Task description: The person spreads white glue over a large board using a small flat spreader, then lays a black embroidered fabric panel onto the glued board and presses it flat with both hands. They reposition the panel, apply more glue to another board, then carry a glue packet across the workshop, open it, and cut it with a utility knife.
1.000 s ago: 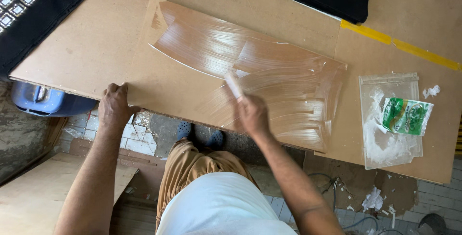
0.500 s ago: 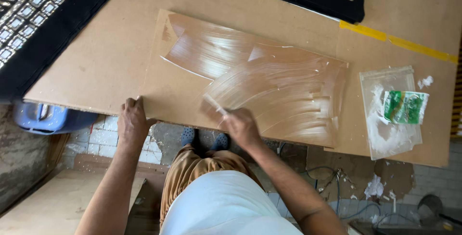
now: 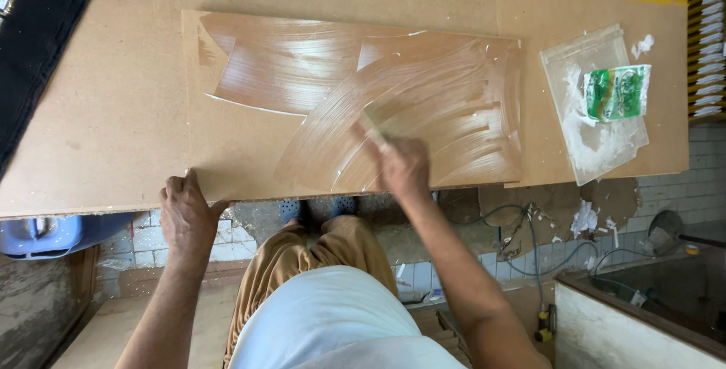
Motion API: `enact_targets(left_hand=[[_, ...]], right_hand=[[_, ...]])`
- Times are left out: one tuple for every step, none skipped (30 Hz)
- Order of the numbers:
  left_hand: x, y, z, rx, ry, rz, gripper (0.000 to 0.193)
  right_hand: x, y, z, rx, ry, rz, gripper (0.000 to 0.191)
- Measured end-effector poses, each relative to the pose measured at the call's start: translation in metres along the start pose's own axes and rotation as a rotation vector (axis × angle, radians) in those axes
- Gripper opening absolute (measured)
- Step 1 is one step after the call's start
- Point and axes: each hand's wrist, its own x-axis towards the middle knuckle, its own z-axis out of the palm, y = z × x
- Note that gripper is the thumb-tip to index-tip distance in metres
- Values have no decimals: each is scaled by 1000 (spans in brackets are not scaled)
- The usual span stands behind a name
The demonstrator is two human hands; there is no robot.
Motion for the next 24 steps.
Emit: enact_targets(left_hand=[[-1, -1, 1, 0, -7, 2, 82], [-1, -2, 1, -3, -8, 7, 82], [-1, -3, 2, -7, -5, 17, 81], [-1, -3, 2, 1, 2, 28, 82], [-1, -4, 3, 8, 7, 41, 83], [-1, -5, 4, 14, 12, 50, 84], [-1, -6, 5, 15, -3, 49, 84], [-1, -7, 6, 16, -20, 47, 85], [-1, -8, 8, 18, -37, 45, 86], [-1, -8, 9, 26, -32, 55, 86], [-2, -8, 9, 32, -25, 69, 86], [-2, -8, 9, 37, -16, 84, 86], [-2, -6, 9, 51, -36, 72, 84], [-2, -4, 8, 65, -58, 57, 82], [-2, -2, 6, 80, -81, 39, 80], [-2, 0, 4, 73, -76, 40, 79], [-3, 2, 1, 68, -74, 41, 78], [-4, 4, -1, 62, -69, 45, 77], [-5, 7, -1, 69, -73, 44, 76], [-6, 8, -2, 76, -75, 45, 75], [-8, 9, 0, 84, -79, 49, 73], [-11, 8, 3, 77, -72, 38, 73], [-13, 6, 7, 69, -59, 35, 73], [-14, 6, 14, 57, -44, 39, 73]], right_hand=[[-18, -40, 6, 17, -35, -78, 10], [-33, -73, 9, 26, -127, -145, 14], [-46, -89, 5, 124, -170, -181, 20], [-55, -98, 4, 217, -212, -213, 27], [-59, -93, 2, 230, -161, -125, 24], [-63, -77, -6, 244, -111, -40, 20], [-63, -56, -10, 259, -62, 42, 18], [-60, -26, -16, 160, 0, 167, 11], [-62, 5, -28, 9, 94, 283, 20], [-60, 38, -36, 52, 78, 525, 15], [-59, 69, -47, -69, 147, 502, 23], [-61, 91, -54, -164, 197, 581, 16], [-60, 109, -59, -260, 247, 655, 10], [-57, 118, -58, -279, 261, 646, 13], [-56, 115, -56, -297, 271, 637, 16], [-53, 107, -54, -311, 278, 631, 19], [-56, 83, -45, 184, 47, 1127, 15], [-51, 61, -35, -267, 109, 444, 13], [-54, 30, -30, -97, -19, 351, 7], [-55, -3, -20, -8, 21, 107, 14], [-67, -33, -23, 74, 4, 57, 33], [-68, -48, -18, 183, -129, -5, 29], [-74, -52, -22, 300, -123, -44, 25], [-80, -52, -26, 408, -111, -83, 21]])
